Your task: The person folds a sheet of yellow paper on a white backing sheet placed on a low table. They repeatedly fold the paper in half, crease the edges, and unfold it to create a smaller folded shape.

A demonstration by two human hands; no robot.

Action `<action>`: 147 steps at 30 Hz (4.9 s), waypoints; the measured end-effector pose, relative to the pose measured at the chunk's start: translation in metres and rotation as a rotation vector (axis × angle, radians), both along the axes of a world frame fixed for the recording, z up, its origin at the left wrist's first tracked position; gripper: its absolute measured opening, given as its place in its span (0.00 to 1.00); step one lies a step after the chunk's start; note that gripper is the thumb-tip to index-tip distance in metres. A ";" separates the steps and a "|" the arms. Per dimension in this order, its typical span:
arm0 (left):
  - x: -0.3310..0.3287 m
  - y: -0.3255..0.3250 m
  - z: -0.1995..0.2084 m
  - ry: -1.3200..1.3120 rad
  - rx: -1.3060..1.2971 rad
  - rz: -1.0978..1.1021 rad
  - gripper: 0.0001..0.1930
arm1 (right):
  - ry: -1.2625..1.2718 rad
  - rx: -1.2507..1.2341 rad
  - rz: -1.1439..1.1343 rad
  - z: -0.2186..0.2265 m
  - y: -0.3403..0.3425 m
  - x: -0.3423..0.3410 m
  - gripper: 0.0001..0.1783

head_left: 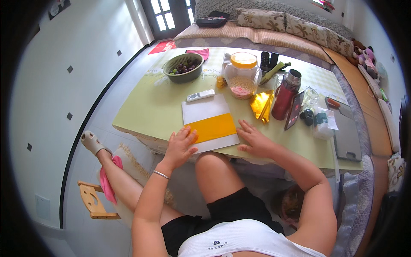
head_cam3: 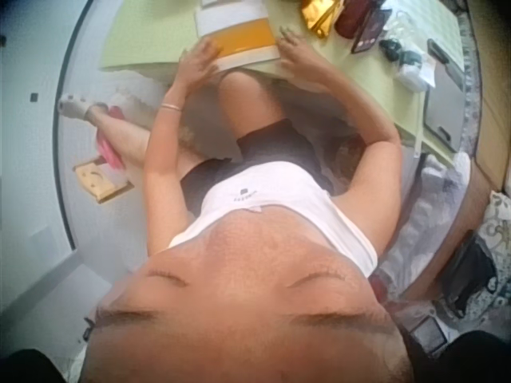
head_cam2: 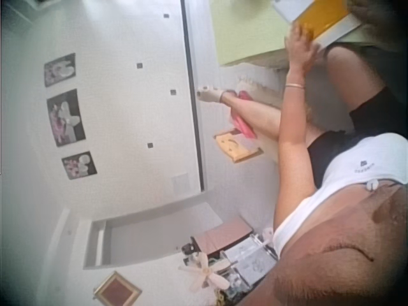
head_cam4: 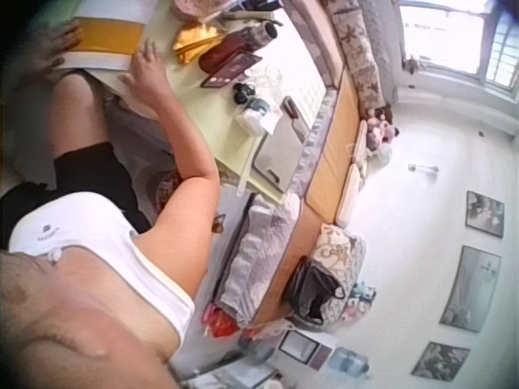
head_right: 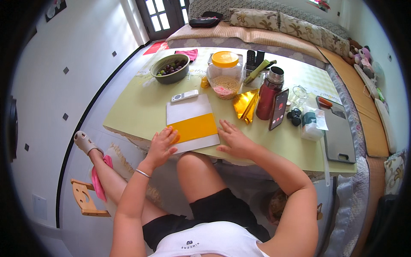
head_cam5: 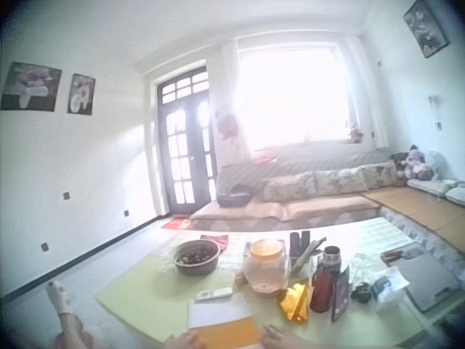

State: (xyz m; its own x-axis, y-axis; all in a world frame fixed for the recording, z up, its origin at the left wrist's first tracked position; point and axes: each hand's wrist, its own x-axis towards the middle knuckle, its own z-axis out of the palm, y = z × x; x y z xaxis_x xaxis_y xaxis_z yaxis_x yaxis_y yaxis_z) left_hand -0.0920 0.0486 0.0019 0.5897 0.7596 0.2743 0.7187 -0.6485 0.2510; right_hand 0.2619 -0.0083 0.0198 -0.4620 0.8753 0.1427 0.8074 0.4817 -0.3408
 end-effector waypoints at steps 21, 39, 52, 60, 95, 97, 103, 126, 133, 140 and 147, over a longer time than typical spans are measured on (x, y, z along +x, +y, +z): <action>0.035 0.061 0.015 -0.074 -0.129 0.241 0.33 | 0.810 0.136 -0.476 -0.043 0.072 -0.021 0.18; 0.036 0.051 0.011 -0.133 -0.115 0.191 0.28 | 0.445 -0.125 -0.674 -0.019 0.084 -0.028 0.16; 0.031 0.047 0.006 -0.161 -0.055 0.180 0.24 | 0.328 -0.082 -0.705 -0.015 0.083 -0.034 0.12; 0.031 0.045 0.006 -0.181 -0.046 0.173 0.24 | 0.275 0.089 -0.691 -0.017 0.072 -0.045 0.13; 0.082 0.001 0.004 0.294 -0.094 -0.059 0.45 | 0.024 0.203 -0.037 -0.028 0.075 -0.080 0.34; 0.076 0.000 0.002 0.333 -0.081 -0.047 0.45 | 0.029 0.013 0.066 -0.006 0.045 -0.103 0.44; 0.082 0.002 -0.005 0.310 -0.010 -0.030 0.43 | -0.016 -0.013 -0.088 -0.018 0.025 -0.081 0.52; 0.030 -0.007 0.008 0.247 -0.104 -0.027 0.40 | -0.137 0.029 0.041 -0.015 0.020 -0.055 0.46; 0.057 -0.020 0.015 0.386 0.014 -0.011 0.46 | -0.108 0.035 0.073 -0.016 0.019 -0.051 0.44; 0.040 -0.029 -0.003 0.214 -0.052 -0.098 0.46 | -0.102 0.009 0.011 -0.025 0.021 -0.039 0.53; 0.004 -0.024 -0.003 -0.058 -0.170 -0.035 0.40 | -0.021 -0.005 -0.169 -0.014 0.012 -0.013 0.44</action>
